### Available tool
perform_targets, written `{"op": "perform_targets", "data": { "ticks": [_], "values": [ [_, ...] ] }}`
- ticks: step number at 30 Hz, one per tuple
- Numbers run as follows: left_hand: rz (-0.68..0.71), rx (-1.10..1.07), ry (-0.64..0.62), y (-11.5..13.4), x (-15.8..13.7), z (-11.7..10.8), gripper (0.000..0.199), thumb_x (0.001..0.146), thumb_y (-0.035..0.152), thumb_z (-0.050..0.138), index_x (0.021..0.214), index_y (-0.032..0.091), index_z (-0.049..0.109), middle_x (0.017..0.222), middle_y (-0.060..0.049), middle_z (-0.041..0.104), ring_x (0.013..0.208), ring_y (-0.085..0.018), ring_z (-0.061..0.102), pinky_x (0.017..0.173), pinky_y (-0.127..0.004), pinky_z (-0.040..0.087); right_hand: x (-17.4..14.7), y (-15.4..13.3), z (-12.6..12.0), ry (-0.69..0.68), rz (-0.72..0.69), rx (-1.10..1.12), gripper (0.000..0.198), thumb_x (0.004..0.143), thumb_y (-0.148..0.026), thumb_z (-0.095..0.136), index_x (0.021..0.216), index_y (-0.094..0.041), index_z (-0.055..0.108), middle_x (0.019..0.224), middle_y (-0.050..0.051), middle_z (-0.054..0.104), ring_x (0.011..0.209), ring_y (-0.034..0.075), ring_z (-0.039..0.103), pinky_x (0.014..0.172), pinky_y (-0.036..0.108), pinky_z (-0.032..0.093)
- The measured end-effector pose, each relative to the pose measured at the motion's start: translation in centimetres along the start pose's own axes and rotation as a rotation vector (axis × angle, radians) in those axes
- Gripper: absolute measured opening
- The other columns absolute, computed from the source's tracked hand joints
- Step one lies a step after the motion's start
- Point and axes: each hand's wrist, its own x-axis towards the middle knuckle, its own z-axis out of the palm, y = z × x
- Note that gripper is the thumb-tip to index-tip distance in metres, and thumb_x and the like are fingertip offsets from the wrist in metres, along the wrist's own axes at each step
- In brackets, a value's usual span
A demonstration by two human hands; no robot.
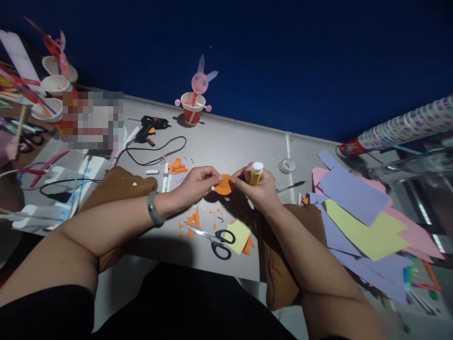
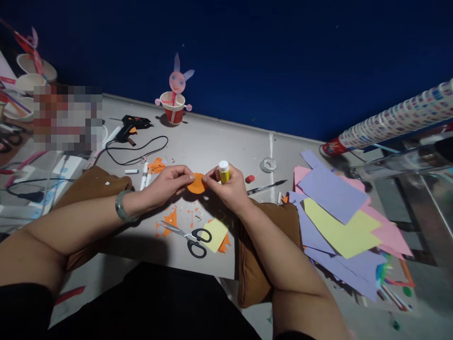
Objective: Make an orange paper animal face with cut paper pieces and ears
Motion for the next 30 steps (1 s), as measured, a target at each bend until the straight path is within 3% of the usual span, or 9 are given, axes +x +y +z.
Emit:
{"op": "perform_targets", "data": {
  "ticks": [7,12,14,19,21,23,25,27,30],
  "values": [
    [-0.017,0.033,0.020,-0.1,0.2,-0.1,0.021,0.096,0.028,0.055,0.077,0.019,0.058,0.043,0.008,0.041,0.037,-0.005,0.030,0.040,-0.020,0.020,0.1,0.2,0.0,0.028,0.046,0.071,0.043,0.068,-0.037,0.088,0.064,-0.022,0.048,0.066,-0.001,0.066,0.057,0.011,0.056,0.054,0.028,0.046],
    [-0.001,0.046,0.062,-0.6,0.5,-0.3,0.017,0.097,0.031,0.050,0.096,0.019,0.061,0.052,0.007,0.043,0.040,-0.007,0.032,0.041,-0.022,0.020,0.2,-0.1,0.0,0.072,0.021,0.094,0.042,0.073,-0.031,0.082,0.063,-0.023,0.042,0.067,-0.001,0.067,0.058,0.011,0.057,0.056,0.030,0.048],
    [0.130,0.138,0.107,-0.7,0.3,-0.4,0.013,0.093,0.027,0.055,0.103,0.020,0.058,0.065,0.004,0.050,0.047,-0.007,0.039,0.044,-0.021,0.026,0.2,-0.2,0.0,0.100,0.011,0.101,0.042,0.073,-0.028,0.082,0.063,-0.023,0.041,0.068,-0.001,0.067,0.057,0.012,0.057,0.056,0.030,0.048],
    [0.756,0.796,0.122,-0.7,-0.5,-0.8,0.019,0.080,0.013,0.061,0.098,0.019,0.063,0.103,-0.008,0.059,0.085,-0.017,0.055,0.073,-0.030,0.046,0.2,-0.3,0.0,0.103,0.012,0.110,0.043,0.073,-0.028,0.082,0.063,-0.023,0.040,0.064,-0.003,0.065,0.053,0.011,0.056,0.053,0.029,0.048],
    [0.836,0.971,0.095,-0.5,-0.8,-0.8,0.013,0.085,0.015,0.057,0.093,0.019,0.066,0.103,-0.011,0.062,0.091,-0.021,0.056,0.079,-0.035,0.046,0.1,-0.4,0.1,0.085,0.017,0.118,0.045,0.071,-0.031,0.085,0.063,-0.023,0.041,0.062,-0.003,0.064,0.053,0.011,0.057,0.052,0.028,0.048],
    [0.826,1.034,0.041,-0.3,-0.8,-0.8,0.012,0.089,0.018,0.055,0.087,0.019,0.066,0.097,-0.010,0.065,0.088,-0.022,0.056,0.082,-0.038,0.045,0.1,-0.5,0.1,0.070,0.026,0.130,0.048,0.069,-0.036,0.088,0.064,-0.023,0.042,0.063,-0.003,0.065,0.052,0.011,0.057,0.051,0.028,0.050],
    [0.768,0.930,0.005,0.0,-0.8,-0.7,0.011,0.090,0.021,0.057,0.083,0.020,0.065,0.089,-0.008,0.067,0.085,-0.020,0.058,0.083,-0.037,0.046,0.0,-0.6,0.1,0.062,0.041,0.148,0.048,0.069,-0.043,0.088,0.065,-0.023,0.045,0.064,-0.003,0.065,0.051,0.011,0.058,0.051,0.029,0.051],
    [0.638,0.651,0.049,0.2,-0.5,-0.6,0.007,0.089,0.023,0.061,0.083,0.020,0.062,0.083,-0.004,0.066,0.078,-0.016,0.058,0.076,-0.032,0.047,0.1,-0.5,0.1,0.073,0.049,0.174,0.046,0.074,-0.053,0.083,0.068,-0.022,0.049,0.065,-0.002,0.066,0.052,0.012,0.060,0.052,0.029,0.052],
    [0.313,0.159,0.105,0.3,0.2,-0.5,0.010,0.086,0.024,0.066,0.086,0.019,0.057,0.070,0.001,0.063,0.060,-0.010,0.055,0.058,-0.022,0.042,0.3,-0.2,-0.1,0.097,0.049,0.203,0.049,0.078,-0.066,0.074,0.072,-0.022,0.054,0.072,0.001,0.070,0.058,0.013,0.065,0.056,0.029,0.054]
  ]
}}
